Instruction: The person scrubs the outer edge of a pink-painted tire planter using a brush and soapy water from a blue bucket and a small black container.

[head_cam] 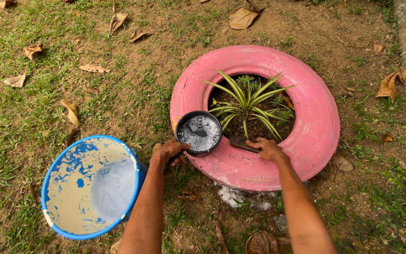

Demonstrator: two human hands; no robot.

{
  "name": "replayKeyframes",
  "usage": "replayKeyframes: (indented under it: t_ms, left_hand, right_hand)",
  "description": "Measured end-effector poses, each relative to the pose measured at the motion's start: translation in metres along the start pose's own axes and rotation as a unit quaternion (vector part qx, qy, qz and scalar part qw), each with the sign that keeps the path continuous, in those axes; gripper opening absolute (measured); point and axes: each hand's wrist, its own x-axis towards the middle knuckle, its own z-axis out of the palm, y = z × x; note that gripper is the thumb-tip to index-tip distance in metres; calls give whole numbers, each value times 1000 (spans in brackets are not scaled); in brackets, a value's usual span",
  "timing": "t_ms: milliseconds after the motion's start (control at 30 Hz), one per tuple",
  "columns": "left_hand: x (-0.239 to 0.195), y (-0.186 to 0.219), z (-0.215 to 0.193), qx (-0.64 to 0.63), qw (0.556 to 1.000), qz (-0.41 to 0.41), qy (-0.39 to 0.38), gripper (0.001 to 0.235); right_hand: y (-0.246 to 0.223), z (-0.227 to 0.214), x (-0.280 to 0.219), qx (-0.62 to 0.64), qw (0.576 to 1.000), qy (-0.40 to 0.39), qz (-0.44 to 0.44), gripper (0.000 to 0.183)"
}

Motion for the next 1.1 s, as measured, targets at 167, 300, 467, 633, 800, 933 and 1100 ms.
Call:
replayKeyframes:
  t_ms: [167,300,467,633,800,933,1100]
  left_hand:
    - [20,-11,3,-15,997,51,-49,33]
    - [30,-18,8,-38,998,29,-30,33]
    - [41,-22,18,-20,994,104,-38,30]
    - [32,-19,29,-33,992,119,-20,28]
    - [30,-20,38,-46,992,119,17,26]
    - [47,-23,41,-16,992,125,2,43]
    - [53,-29,49,40,992,112,43,52]
  right_hand:
    - [97,-29,-26,-64,987,79,126,64]
    - [114,-53,-63,-67,980,130,133,66]
    - [42,-99,-99,245,963,113,-18,67]
    - [-79,-88,-91,-6,978,144,-149,63]
    - [-162,-33,-93,-189,916,302,-186,65]
    - [-198,-14,-97,-192,908,304,-214,63]
    - [-212,9,-74,-217,916,288,-178,46]
